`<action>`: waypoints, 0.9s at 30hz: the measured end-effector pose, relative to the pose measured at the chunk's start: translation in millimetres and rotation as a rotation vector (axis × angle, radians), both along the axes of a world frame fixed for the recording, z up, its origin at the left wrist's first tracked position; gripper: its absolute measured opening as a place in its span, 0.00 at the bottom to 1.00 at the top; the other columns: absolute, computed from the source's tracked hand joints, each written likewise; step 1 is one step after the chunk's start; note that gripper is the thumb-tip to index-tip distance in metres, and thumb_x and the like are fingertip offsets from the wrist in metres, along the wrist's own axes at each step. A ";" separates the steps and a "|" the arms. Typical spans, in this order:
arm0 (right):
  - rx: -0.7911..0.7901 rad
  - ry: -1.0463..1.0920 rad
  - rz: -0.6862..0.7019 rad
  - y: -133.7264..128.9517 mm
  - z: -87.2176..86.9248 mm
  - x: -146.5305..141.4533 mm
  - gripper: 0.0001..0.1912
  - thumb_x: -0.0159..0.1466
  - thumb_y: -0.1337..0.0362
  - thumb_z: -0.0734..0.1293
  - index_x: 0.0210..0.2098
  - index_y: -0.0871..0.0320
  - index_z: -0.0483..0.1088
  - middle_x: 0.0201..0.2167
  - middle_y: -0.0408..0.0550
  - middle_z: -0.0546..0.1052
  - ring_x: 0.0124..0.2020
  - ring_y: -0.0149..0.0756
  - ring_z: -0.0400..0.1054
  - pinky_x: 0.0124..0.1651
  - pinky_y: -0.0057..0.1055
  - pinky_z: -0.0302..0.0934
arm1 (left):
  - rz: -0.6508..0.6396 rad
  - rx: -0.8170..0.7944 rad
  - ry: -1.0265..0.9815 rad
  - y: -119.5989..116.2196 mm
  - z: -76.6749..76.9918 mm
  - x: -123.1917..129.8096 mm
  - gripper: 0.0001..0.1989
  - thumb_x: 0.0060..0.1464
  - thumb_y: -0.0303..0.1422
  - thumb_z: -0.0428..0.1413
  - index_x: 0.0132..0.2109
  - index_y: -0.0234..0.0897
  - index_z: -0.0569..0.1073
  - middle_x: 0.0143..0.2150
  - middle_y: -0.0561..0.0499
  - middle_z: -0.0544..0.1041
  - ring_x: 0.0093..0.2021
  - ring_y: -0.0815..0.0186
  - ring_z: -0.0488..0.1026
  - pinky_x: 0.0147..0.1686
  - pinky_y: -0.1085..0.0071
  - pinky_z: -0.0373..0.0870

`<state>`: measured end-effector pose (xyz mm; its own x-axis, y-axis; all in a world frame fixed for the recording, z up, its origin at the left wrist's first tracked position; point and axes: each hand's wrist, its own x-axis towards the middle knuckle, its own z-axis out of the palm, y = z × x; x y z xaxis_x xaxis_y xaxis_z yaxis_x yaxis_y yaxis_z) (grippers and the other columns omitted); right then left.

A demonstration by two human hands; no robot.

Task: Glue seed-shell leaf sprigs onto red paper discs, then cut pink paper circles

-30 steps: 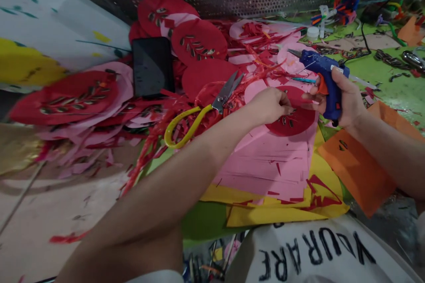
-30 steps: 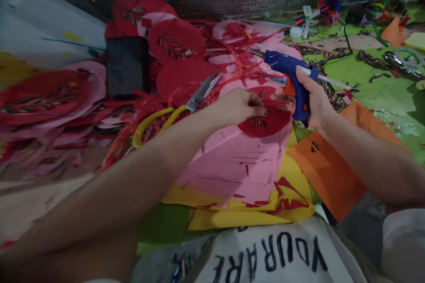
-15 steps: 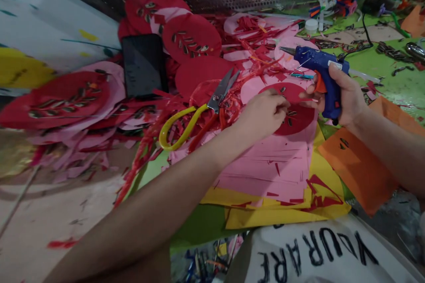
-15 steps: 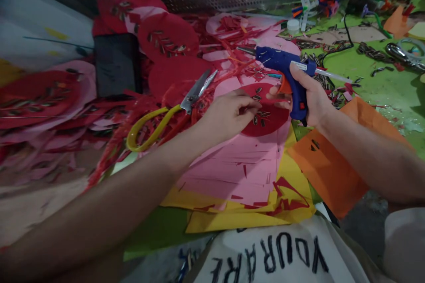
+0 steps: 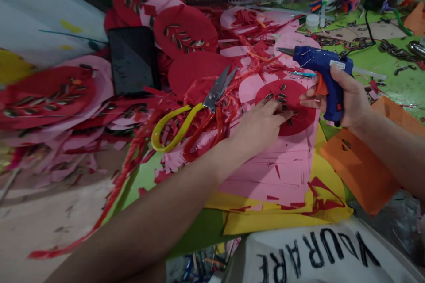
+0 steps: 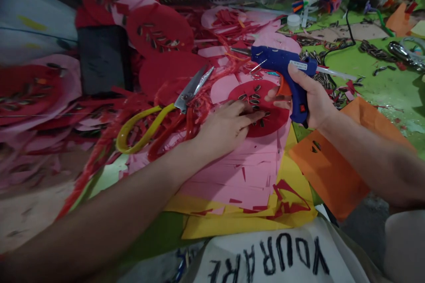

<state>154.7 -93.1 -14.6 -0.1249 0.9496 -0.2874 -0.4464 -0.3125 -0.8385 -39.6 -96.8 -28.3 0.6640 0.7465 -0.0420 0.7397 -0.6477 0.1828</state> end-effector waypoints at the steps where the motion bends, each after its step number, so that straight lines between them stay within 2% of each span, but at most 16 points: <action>1: -0.003 0.000 0.001 -0.1 0.1 0.1 0.23 0.68 0.51 0.56 0.27 0.58 0.71 0.21 0.44 0.75 0.30 0.35 0.76 0.44 0.38 0.71 | 0.004 -0.001 0.001 -0.7 0.1 0.0 0.24 0.57 0.22 0.46 0.56 0.42 0.76 0.47 0.41 0.75 0.51 0.54 0.70 0.50 0.58 0.69; 6: -0.017 -0.027 -0.022 -1.2 0.7 0.0 0.20 0.66 0.50 0.60 0.26 0.57 0.70 0.19 0.42 0.74 0.35 0.37 0.77 0.46 0.39 0.71 | 0.020 -0.022 -0.019 -2.8 -1.2 0.5 0.24 0.57 0.24 0.47 0.55 0.45 0.76 0.47 0.43 0.74 0.51 0.55 0.69 0.49 0.59 0.69; 11: 0.009 -0.044 -0.016 -1.4 -0.1 0.1 0.20 0.66 0.51 0.60 0.27 0.57 0.71 0.16 0.40 0.71 0.35 0.36 0.77 0.45 0.37 0.71 | 0.035 -0.039 -0.056 -2.8 -2.1 1.2 0.24 0.57 0.24 0.46 0.56 0.44 0.75 0.48 0.44 0.74 0.53 0.57 0.68 0.52 0.60 0.67; 20: -0.011 -0.005 -0.021 -1.8 1.3 -1.0 0.19 0.67 0.53 0.59 0.27 0.57 0.70 0.19 0.43 0.74 0.36 0.38 0.77 0.47 0.40 0.71 | 0.046 -0.051 -0.076 -5.5 -3.8 2.6 0.25 0.56 0.22 0.46 0.56 0.43 0.75 0.50 0.43 0.72 0.54 0.55 0.68 0.54 0.57 0.67; 27: -0.028 0.014 0.004 -1.9 1.7 -1.3 0.18 0.67 0.53 0.59 0.29 0.57 0.70 0.21 0.44 0.76 0.36 0.38 0.78 0.49 0.41 0.69 | 0.048 -0.001 -0.064 -9.7 -5.8 2.8 0.24 0.56 0.22 0.47 0.56 0.40 0.75 0.49 0.41 0.72 0.52 0.53 0.69 0.51 0.57 0.70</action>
<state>153.4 -95.0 -12.9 -0.1328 0.9406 -0.3124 -0.4570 -0.3377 -0.8229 -36.7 -106.6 -34.1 0.6287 0.7777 -0.0011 0.7567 -0.6114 0.2316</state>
